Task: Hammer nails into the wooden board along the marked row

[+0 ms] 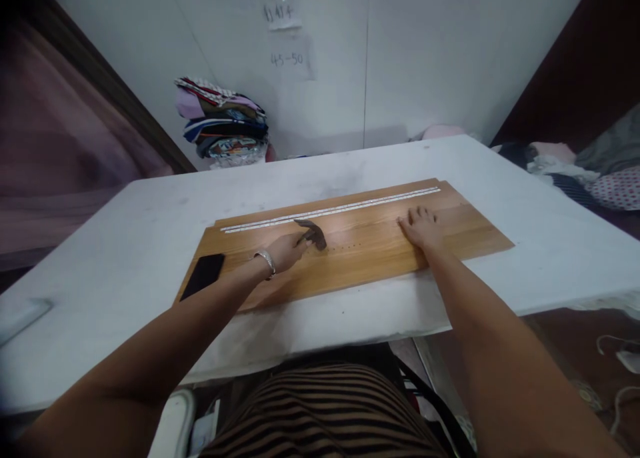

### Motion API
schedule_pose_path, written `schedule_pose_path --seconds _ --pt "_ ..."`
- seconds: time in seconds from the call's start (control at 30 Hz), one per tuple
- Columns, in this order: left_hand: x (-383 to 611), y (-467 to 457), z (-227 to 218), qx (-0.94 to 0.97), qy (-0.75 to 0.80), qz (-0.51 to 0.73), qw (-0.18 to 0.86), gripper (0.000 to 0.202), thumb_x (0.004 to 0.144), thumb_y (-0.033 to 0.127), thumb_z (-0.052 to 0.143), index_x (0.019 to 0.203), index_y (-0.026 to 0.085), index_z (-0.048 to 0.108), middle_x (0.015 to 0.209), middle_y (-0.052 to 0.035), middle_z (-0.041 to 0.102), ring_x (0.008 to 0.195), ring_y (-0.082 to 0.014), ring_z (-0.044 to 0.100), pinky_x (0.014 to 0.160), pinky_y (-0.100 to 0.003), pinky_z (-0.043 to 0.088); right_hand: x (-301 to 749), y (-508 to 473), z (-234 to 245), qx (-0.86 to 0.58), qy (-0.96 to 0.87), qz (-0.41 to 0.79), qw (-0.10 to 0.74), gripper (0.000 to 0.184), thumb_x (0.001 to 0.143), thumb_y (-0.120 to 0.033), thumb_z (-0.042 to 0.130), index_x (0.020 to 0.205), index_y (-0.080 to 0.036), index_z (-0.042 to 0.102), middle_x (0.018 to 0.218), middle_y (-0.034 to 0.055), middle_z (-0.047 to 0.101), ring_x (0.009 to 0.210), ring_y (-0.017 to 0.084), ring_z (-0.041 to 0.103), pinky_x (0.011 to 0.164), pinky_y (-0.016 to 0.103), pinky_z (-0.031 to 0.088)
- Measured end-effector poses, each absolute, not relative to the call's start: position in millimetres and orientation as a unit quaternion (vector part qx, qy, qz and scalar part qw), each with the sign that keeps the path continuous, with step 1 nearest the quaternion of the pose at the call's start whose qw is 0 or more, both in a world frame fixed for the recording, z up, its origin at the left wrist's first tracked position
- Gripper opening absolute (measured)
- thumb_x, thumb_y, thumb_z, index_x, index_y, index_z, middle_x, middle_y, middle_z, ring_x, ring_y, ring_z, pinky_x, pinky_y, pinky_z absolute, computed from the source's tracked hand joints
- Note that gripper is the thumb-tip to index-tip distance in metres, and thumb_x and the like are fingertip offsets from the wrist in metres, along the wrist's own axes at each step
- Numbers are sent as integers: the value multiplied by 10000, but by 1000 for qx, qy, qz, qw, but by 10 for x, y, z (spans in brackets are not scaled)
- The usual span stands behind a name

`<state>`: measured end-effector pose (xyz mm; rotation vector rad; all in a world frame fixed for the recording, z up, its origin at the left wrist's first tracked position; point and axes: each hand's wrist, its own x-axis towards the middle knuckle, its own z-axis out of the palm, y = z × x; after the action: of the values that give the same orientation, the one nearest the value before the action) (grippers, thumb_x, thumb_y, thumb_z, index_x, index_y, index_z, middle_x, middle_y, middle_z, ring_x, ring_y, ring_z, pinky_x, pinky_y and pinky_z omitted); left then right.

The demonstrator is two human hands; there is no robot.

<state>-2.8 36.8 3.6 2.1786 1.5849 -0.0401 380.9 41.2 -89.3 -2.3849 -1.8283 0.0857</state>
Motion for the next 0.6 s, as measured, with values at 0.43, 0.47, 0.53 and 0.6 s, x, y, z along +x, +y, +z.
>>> schedule_pose_path --seconds 0.43,0.47,0.53,0.6 --pt "-85 341 20 796 561 -19 227 344 1017 364 447 1136 173 707 1164 -129 776 1063 -264 725 906 -332 532 3830 387 -912 -792 -606 30 72 589 1035 -564 295 1388 -197 590 1520 179 532 1443 329 412 1170 526 327" --pt "-94 341 32 796 563 -21 224 345 1018 367 444 1127 174 709 1155 -130 777 1060 -265 727 901 -329 532 3832 384 -915 -792 -606 29 73 586 1035 -565 296 1383 -199 592 1515 177 536 1440 328 414 1169 525 326" --pt "-111 338 53 794 566 -22 219 360 1024 387 436 1123 176 710 1135 -129 779 1054 -268 730 892 -324 532 3836 381 -925 -792 -606 25 77 581 1034 -562 298 1378 -199 595 1508 175 540 1435 325 417 1169 521 323" --pt "-123 328 59 789 573 -22 218 378 1027 412 430 1146 182 706 1122 -124 782 1046 -269 733 888 -326 535 3842 380 -936 -791 -606 23 81 579 1031 -559 304 1378 -197 593 1504 176 542 1430 324 419 1169 520 321"
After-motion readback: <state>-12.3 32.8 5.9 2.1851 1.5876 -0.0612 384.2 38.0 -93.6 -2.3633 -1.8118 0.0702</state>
